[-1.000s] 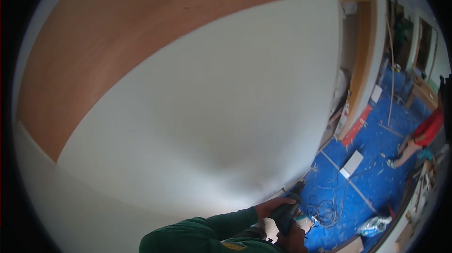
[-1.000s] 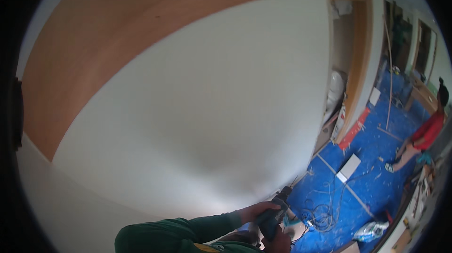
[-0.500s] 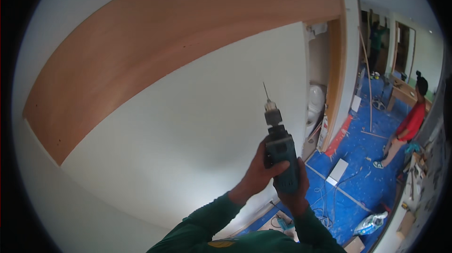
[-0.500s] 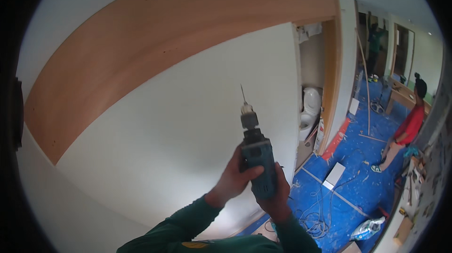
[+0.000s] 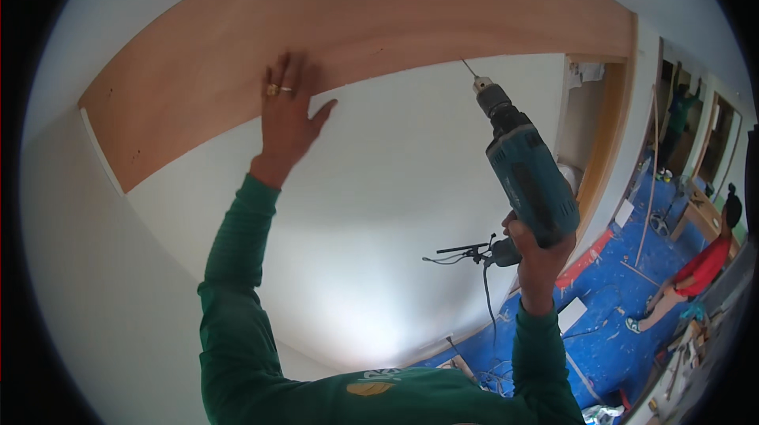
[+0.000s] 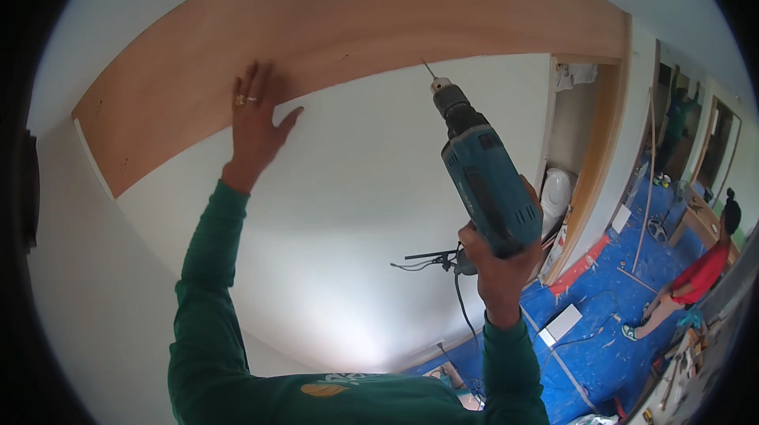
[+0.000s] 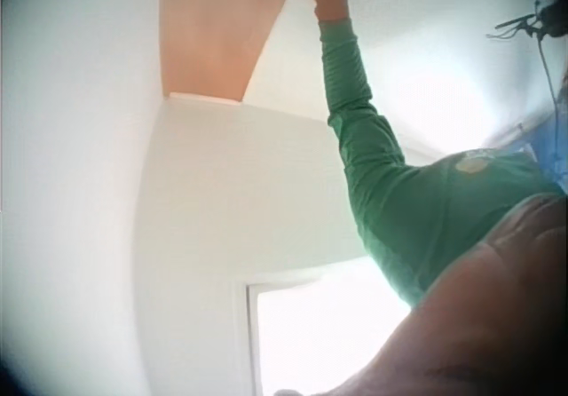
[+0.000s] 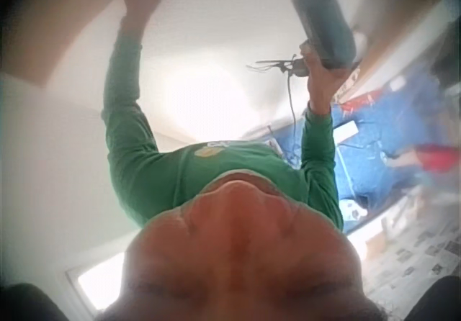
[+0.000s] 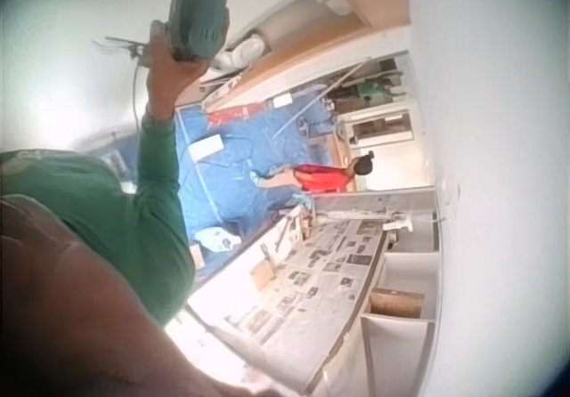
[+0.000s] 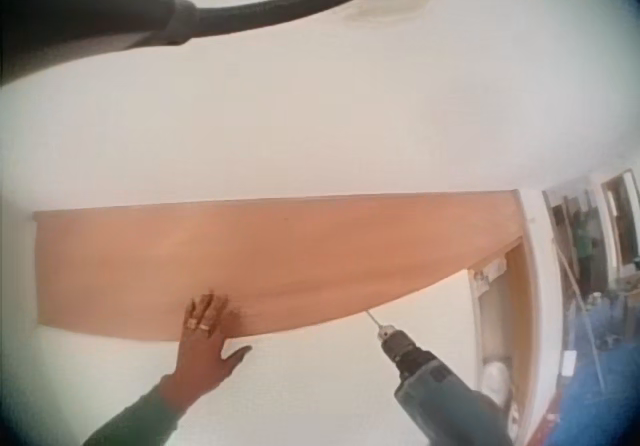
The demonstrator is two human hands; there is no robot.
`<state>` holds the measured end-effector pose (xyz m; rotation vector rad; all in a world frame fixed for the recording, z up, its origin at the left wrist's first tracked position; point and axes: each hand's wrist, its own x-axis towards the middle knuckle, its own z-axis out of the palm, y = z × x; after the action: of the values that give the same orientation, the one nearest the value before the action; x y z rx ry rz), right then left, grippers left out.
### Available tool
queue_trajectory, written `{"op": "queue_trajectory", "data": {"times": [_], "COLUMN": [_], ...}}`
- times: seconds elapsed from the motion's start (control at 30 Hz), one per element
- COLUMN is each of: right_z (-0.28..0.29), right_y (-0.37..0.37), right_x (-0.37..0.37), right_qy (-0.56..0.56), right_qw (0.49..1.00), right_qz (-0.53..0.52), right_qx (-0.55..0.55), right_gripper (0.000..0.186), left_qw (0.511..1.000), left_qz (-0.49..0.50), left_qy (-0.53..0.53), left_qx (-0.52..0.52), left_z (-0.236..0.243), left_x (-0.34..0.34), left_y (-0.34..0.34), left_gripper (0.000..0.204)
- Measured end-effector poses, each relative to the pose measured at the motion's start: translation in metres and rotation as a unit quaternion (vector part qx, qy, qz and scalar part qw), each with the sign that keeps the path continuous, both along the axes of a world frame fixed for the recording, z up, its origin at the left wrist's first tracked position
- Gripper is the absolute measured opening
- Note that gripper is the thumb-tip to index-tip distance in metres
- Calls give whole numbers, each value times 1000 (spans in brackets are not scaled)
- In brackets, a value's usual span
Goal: The person uses a corded drill to secure a large wooden panel to a wall and a door frame. They position the panel, drill pilot holes, and drive screws into the wood. Another person in a red shirt is present in the room, occasionally handing screws to the worker.
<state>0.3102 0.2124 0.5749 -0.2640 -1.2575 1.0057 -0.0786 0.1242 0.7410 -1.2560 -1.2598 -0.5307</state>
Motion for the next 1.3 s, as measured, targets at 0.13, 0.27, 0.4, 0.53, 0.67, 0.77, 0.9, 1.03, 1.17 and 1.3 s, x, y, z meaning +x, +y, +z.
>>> {"op": "queue_trajectory", "data": {"times": [0.13, 0.27, 0.4, 0.53, 0.67, 0.77, 0.9, 1.03, 1.17, 1.3], "right_z": [17, 40, 53, 45, 43, 56, 73, 74, 80, 93], "right_y": [-1, 3, 11, 11, 18, 15, 25, 38, 37, 14], "right_x": [-29, -56, -74, -84, -83, -79, -76, -76, -74, -55], "right_qy": [-6, -33, -56, -57, -59, -45, -30, 1, -14, -133], "right_qw": [999, 996, 995, 997, 997, 998, 999, 993, 994, 982], "right_qz": [33, 85, 79, 40, 27, 31, 40, 108, 96, -103], "right_qx": [-32, 0, 23, 46, 41, 24, -10, -50, -57, 83], "right_gripper": [76, 69, 67, 68, 67, 52, 42, 45, 46, 62], "left_qw": [991, 989, 990, 988, 988, 989, 989, 989, 988, 986], "left_qz": [127, 132, 124, 132, 137, 126, 118, 130, 140, 131], "left_qy": [32, 51, 53, 58, 47, 48, 54, 47, 36, 68], "left_qx": [27, 41, 52, 57, 59, 65, 70, 58, 59, 73], "left_z": [11, 6, 4, 3, 1, -2, -1, 0, 3, 2], "left_x": [-21, -38, -40, -42, -45, -51, -53, -53, -52, -55], "left_y": [-22, -23, -15, -16, -16, -14, -12, -12, -15, -7], "left_gripper": [72, 71, 72, 72, 72, 72, 72, 71, 72, 74]}}
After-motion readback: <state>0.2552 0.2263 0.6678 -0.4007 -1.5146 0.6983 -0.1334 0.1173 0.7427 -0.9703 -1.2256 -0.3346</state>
